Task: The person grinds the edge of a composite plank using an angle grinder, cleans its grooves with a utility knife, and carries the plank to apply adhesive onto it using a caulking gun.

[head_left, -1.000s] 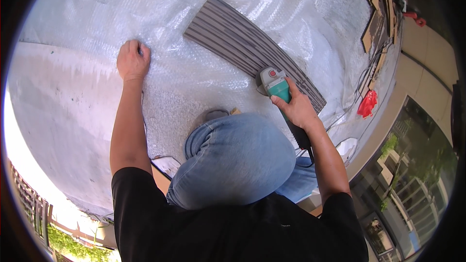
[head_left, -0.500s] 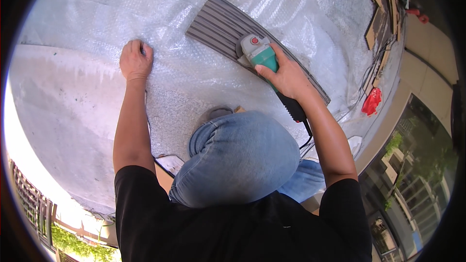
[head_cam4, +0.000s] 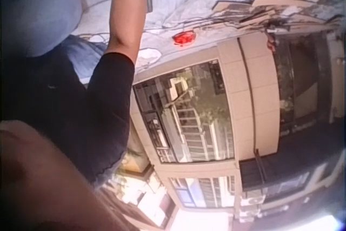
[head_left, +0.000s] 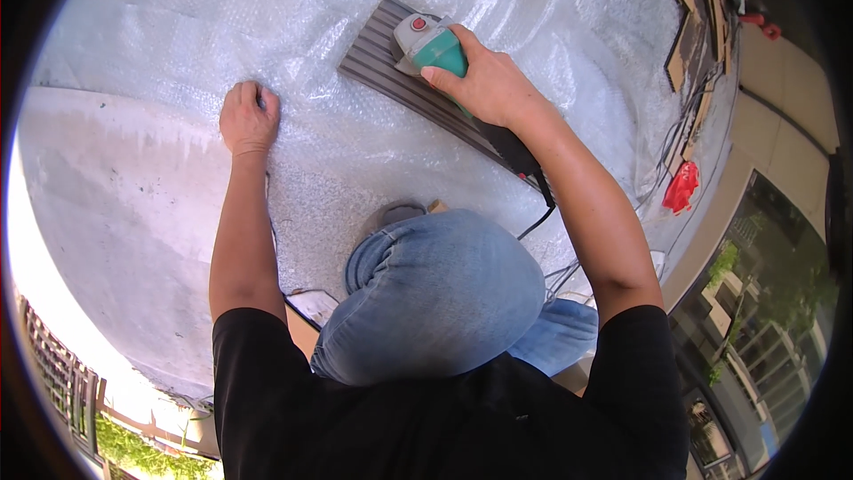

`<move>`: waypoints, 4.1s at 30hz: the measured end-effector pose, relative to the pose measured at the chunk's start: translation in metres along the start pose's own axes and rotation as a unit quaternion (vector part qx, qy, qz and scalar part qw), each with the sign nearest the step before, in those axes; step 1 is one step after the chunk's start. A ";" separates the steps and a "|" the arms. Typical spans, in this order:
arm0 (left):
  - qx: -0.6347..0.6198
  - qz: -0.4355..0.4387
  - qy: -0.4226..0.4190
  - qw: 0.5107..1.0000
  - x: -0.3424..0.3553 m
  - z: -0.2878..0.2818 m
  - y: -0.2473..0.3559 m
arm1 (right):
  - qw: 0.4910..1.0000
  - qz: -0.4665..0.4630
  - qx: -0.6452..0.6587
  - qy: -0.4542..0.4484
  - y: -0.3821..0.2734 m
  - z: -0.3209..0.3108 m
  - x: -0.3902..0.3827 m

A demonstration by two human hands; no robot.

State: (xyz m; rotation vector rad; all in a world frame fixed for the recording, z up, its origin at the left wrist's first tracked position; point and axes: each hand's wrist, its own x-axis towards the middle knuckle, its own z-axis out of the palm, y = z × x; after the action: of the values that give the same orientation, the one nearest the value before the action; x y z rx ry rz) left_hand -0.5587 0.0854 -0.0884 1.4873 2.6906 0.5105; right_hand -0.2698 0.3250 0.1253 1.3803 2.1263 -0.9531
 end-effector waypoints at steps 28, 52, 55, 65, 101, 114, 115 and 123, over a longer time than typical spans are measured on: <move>-0.002 0.001 0.012 1.000 0.002 -0.002 0.002 | 0.995 0.103 -0.015 -0.005 0.091 -0.013 -0.038; 0.000 0.004 0.006 1.000 0.001 -0.004 0.001 | 0.999 0.044 -0.017 -0.017 0.033 -0.002 -0.025; -0.015 0.010 0.011 1.000 0.002 -0.004 0.002 | 0.996 0.087 -0.010 -0.027 0.057 -0.003 -0.047; 0.004 0.008 0.000 1.000 0.001 -0.002 -0.002 | 0.983 0.183 0.028 0.001 0.142 0.008 -0.105; 0.014 0.013 0.011 1.000 -0.003 -0.004 -0.001 | 0.997 0.000 0.073 0.038 0.002 -0.002 0.031; 0.031 0.000 -0.037 0.999 -0.002 0.000 -0.001 | 0.985 0.062 0.158 0.032 0.053 0.004 -0.017; 0.033 -0.003 -0.033 0.999 -0.003 0.001 0.001 | 0.984 0.071 0.158 0.038 0.066 0.008 -0.025; 0.039 0.003 -0.019 0.999 -0.005 0.001 0.004 | 0.972 0.164 0.162 0.053 0.154 0.022 -0.091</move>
State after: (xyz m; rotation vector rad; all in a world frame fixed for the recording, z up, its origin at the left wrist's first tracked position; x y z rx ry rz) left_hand -0.5524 0.0836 -0.0884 1.5073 2.7068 0.3767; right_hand -0.0922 0.2943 0.1235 1.9102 1.7843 -1.1430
